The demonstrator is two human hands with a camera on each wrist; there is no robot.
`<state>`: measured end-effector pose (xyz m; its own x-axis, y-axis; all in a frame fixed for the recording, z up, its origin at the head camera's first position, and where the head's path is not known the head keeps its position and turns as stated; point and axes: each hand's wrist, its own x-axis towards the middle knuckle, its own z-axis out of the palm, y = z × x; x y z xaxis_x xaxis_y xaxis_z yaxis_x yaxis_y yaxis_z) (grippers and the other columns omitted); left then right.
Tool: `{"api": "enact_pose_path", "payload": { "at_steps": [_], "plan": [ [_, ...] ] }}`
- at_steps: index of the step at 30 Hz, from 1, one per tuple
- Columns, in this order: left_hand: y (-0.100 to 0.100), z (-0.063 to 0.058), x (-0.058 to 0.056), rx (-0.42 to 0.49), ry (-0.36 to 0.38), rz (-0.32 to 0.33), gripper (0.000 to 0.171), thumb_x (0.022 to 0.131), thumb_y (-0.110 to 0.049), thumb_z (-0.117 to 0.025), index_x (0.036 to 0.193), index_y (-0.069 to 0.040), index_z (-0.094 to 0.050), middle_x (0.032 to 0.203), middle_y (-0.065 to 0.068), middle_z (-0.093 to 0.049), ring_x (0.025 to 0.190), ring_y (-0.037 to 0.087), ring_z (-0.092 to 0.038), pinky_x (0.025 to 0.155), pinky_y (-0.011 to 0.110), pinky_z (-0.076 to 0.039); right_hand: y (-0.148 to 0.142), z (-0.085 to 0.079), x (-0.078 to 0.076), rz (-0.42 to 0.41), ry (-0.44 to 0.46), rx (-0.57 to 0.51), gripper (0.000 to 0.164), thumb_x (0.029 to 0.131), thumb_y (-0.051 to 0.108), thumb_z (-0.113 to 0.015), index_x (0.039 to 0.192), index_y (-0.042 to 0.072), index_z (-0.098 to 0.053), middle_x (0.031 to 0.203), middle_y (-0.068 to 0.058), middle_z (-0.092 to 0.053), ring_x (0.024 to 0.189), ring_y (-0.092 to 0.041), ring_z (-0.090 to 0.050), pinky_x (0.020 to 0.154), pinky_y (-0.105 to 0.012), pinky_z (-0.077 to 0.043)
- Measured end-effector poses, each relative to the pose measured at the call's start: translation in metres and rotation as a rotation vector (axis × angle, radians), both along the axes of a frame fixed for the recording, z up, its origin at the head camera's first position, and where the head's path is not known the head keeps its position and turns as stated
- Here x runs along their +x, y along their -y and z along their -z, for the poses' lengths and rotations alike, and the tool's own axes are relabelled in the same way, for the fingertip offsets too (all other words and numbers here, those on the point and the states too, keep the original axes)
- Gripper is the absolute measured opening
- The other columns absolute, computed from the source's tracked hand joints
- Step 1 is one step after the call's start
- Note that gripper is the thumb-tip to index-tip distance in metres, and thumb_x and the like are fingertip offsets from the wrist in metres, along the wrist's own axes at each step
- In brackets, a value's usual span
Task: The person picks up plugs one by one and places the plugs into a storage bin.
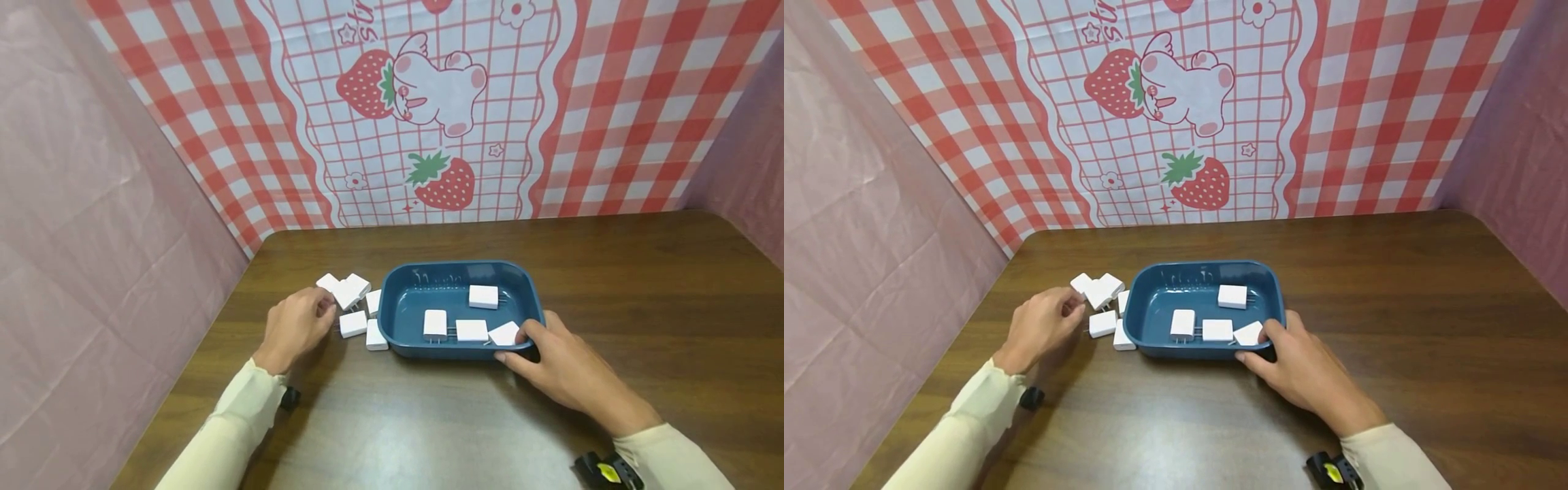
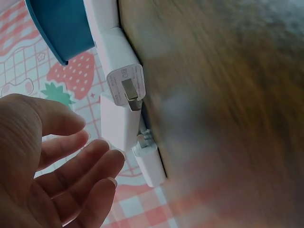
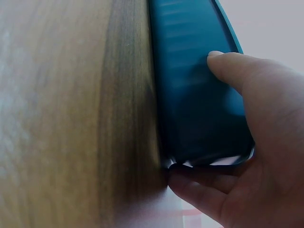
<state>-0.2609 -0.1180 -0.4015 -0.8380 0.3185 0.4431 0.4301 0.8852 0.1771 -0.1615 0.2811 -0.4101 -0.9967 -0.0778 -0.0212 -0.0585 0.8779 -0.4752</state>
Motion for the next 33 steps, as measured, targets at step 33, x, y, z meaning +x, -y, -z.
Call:
{"api": "enact_pose_path", "payload": {
  "at_steps": [33],
  "plan": [
    [-0.018, 0.001, -0.025, -0.120, 0.245, -0.058, 0.054, 0.089, -0.035, -0.073, 0.136, -0.012, -0.060, 0.117, 0.012, -0.061, 0.078, 0.026, -0.061, 0.067, 0.046, -0.053, 0.000, 0.000, 0.001, -0.001, -0.033, -0.005, 0.047, 0.085, 0.059, -0.072, 0.100, 0.015, -0.062, 0.101, -0.013, -0.050, 0.083, -0.027, -0.055, 0.063, -0.038, -0.045]
  ]
}}
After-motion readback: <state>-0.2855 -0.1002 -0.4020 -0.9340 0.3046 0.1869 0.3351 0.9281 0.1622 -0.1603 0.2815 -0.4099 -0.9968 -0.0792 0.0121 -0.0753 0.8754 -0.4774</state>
